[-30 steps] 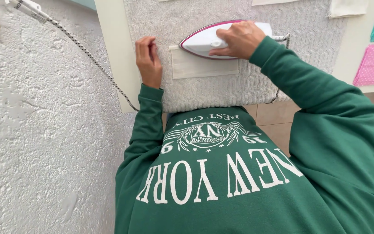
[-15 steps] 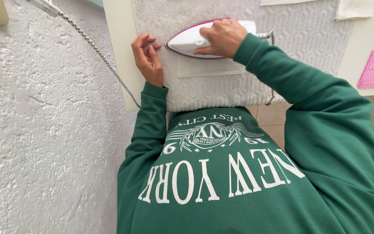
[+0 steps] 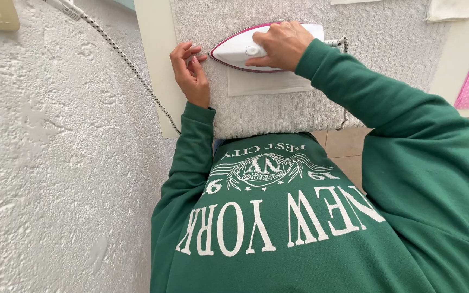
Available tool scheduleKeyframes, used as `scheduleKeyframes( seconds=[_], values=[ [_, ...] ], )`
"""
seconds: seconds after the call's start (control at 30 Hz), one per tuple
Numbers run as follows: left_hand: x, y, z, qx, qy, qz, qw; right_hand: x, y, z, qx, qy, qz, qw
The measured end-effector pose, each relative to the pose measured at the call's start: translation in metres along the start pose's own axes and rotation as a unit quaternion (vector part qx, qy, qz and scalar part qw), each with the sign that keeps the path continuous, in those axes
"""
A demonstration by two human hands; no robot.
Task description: The recorder is ironing and folding small rectangular pieces of white fabric on an ironing surface.
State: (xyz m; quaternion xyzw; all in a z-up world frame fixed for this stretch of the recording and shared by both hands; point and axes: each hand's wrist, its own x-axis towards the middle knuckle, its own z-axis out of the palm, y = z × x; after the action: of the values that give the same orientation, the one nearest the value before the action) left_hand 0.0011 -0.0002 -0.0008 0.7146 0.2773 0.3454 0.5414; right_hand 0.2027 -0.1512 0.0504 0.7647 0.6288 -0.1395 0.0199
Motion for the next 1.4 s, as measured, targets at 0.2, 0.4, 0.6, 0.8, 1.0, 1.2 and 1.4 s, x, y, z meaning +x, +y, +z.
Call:
scheduleKeyframes(
  seconds=[0.2, 0.4, 0.6, 0.8, 1.0, 1.2, 1.4],
  values=[
    [0.002, 0.001, 0.000, 0.009, -0.008, 0.001, 1.000, 0.001, 0.002, 0.004, -0.016, -0.011, 0.005, 1.000],
    [0.003, 0.005, 0.000, 0.013, -0.020, 0.008, 1.000, -0.001, 0.003, 0.004, -0.021, -0.005, 0.001, 1.000],
    [0.003, 0.003, 0.001, 0.025, -0.016, 0.022, 0.999, -0.008, 0.006, 0.001, -0.023, -0.023, 0.003, 0.999],
    [0.004, 0.006, 0.007, 0.163, -0.050, 0.035, 0.985, -0.035, 0.032, 0.014, 0.005, -0.054, 0.041, 0.998],
    [0.005, -0.002, 0.025, 0.258, -0.142, 0.071, 0.953, -0.090, 0.052, 0.005, 0.016, -0.024, 0.100, 0.995],
    [0.005, -0.008, 0.027, 0.298, -0.182, 0.098, 0.932, -0.146, 0.073, 0.010, -0.001, -0.025, 0.168, 0.986],
    [0.006, -0.021, 0.029, 0.332, -0.205, 0.117, 0.913, -0.202, 0.098, 0.023, -0.019, -0.026, 0.206, 0.978]
  ],
)
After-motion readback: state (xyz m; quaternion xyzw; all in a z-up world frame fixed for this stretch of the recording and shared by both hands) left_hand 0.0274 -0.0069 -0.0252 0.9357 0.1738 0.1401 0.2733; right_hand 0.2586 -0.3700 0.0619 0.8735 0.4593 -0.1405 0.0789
